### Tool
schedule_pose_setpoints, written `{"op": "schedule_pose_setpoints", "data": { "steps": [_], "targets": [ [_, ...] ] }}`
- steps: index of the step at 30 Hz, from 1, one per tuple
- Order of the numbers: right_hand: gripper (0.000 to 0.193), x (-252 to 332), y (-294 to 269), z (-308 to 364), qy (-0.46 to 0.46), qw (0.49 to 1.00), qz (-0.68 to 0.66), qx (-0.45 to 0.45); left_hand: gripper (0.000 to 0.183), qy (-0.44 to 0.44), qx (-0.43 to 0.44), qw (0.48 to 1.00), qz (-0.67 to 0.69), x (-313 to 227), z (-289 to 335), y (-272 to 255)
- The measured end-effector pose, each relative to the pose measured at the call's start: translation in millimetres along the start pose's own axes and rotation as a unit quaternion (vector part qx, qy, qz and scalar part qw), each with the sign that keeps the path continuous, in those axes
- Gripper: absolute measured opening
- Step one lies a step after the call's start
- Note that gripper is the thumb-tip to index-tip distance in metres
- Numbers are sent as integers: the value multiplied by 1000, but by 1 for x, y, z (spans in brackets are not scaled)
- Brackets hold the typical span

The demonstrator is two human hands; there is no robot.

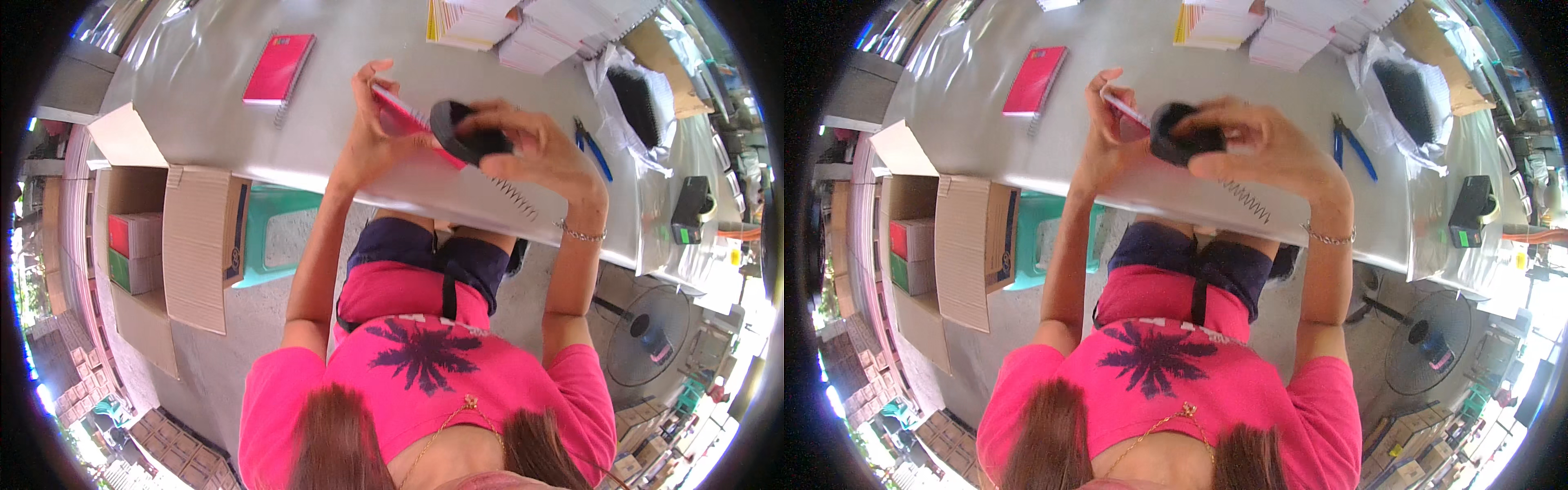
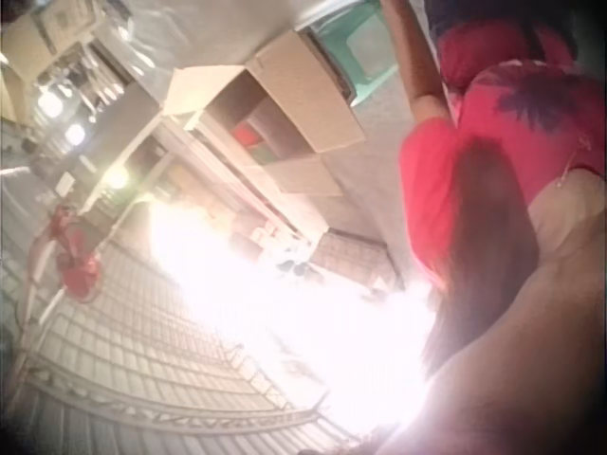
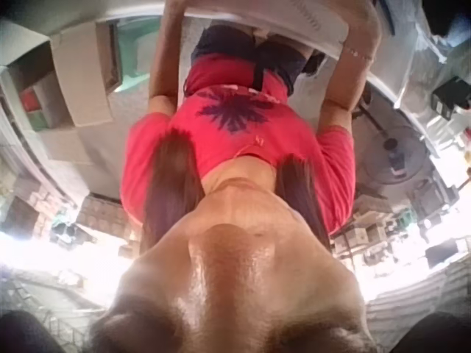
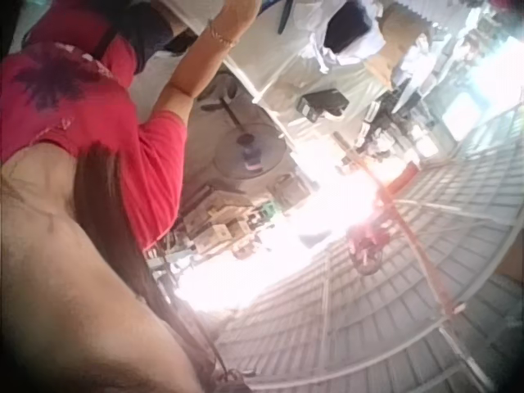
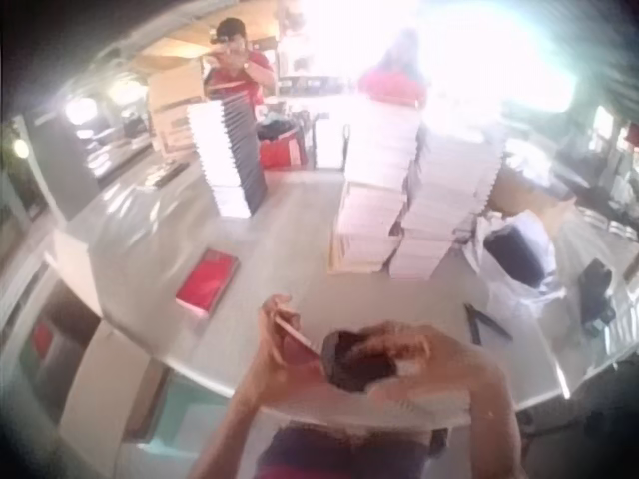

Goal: The person assembles notebooks by threading a spiral binding through pre-punched holes in covers and paper, then uses a blue tool to crimp the ends of the wire.

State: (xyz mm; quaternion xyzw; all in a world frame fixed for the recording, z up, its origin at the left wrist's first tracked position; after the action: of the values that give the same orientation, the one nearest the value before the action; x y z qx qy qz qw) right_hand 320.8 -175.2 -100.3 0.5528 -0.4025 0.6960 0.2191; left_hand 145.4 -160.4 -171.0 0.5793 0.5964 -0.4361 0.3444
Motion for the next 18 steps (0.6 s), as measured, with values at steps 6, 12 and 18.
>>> {"op": "schedule_pose_setpoints", "data": {
  "steps": [6, 12, 18],
  "targets": [
    [45, -18, -4, 0, -3, 978, 201, -53, 113, -49, 7, 997, 59, -4, 2, 5],
    [42, -26, 5, -10, 32, 995, -97, -4, 110, -45, 15, 997, 55, 0, -1, 6],
    [41, 12, 3, -13, -82, 994, 67, -40, 109, -56, 11, 995, 82, 10, -5, 3]
  ]
}}
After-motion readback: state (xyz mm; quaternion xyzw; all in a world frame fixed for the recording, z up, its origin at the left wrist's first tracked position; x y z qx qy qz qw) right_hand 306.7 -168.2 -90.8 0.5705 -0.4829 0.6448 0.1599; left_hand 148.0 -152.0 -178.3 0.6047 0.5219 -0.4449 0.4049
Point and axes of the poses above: each hand's wrist, its own z-axis away from the middle knuckle, its own y-axis out of the palm, x = y × z, the point moved 9 cm from there along -z, towards the middle knuckle, and after that the axes turned 1 degree about -z, right-handed, at the moved point
